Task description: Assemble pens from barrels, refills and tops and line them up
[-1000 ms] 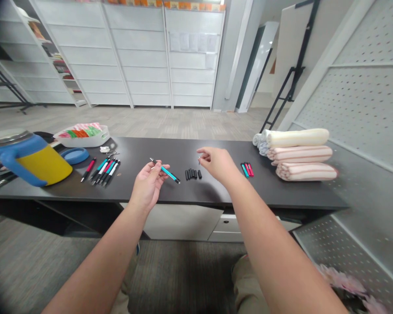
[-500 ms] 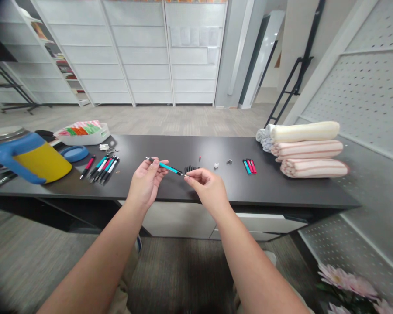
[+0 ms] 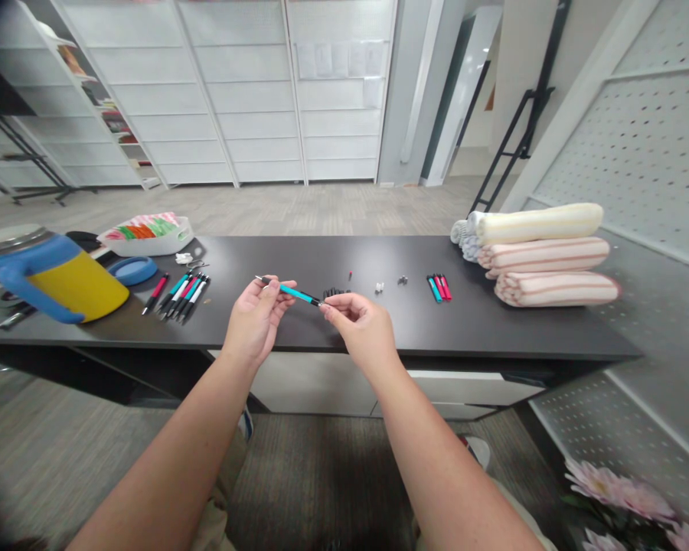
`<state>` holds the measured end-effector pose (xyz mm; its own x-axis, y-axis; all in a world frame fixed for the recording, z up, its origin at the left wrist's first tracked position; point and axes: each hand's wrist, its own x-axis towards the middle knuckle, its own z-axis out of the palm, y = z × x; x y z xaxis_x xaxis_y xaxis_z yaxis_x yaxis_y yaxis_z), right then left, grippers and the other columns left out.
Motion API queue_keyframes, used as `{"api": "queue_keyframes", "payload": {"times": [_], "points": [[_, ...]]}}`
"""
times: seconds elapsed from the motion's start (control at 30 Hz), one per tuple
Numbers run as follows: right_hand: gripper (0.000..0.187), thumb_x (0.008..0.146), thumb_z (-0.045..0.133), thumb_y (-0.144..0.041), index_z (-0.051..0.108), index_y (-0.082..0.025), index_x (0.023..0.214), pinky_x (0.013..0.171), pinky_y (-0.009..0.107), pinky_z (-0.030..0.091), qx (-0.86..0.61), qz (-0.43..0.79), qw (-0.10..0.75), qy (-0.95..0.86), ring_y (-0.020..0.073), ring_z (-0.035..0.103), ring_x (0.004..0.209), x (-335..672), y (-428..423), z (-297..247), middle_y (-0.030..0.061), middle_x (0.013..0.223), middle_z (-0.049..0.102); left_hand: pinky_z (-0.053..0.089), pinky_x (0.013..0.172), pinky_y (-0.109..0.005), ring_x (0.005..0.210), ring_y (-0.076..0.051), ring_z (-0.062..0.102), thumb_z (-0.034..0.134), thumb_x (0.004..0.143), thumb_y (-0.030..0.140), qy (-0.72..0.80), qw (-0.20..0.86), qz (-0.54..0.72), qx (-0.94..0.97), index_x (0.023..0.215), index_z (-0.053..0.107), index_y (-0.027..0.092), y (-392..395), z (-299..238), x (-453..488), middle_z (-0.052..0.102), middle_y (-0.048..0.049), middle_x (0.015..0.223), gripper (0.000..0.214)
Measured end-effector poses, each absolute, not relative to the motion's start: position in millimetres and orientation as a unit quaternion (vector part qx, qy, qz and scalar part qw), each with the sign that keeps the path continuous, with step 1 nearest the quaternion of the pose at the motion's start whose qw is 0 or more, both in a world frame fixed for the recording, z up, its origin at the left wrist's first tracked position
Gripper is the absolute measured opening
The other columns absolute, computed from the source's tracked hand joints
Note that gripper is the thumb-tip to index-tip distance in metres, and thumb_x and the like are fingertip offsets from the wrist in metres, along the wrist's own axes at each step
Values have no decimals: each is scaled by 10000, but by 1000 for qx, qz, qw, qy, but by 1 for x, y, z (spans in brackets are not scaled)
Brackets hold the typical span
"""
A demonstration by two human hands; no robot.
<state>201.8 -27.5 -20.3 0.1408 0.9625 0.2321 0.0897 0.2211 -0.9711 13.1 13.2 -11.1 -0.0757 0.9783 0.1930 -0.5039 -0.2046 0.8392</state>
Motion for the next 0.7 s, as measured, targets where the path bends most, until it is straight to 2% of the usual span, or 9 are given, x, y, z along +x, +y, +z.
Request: {"api": "queue_keyframes", "payload": {"times": [0.27, 0.47, 0.7], "points": [[359, 783, 856, -509, 811, -192, 946, 699, 317, 555, -499, 382, 567, -533, 206, 725, 737, 200, -28, -20, 73, 824, 797, 585, 842, -277, 831, -136, 735, 893, 804, 365, 298, 561, 663, 395, 1044, 602, 179, 12, -11, 13, 806, -100, 997, 420], [332, 854, 785, -509, 808, -185, 917, 680, 295, 558, -513, 367, 550, -547, 184, 711, 686, 200, -30, -18, 50, 751, 774, 582, 836, -275, 787, -122, 726, 888, 809, 365, 293, 567, 656, 404, 1045, 596, 178, 10, -9, 13, 807, -96, 1007, 419], [330, 908, 719, -517, 804, -202, 951, 675, 298, 571, -523, 329, 527, -583, 189, 725, 696, 199, -32, -19, 44, 769, 776, 589, 822, -269, 812, -131, 737, 895, 803, 354, 293, 554, 671, 396, 1037, 589, 178, 12, -10, 14, 812, -105, 1005, 424]]}}
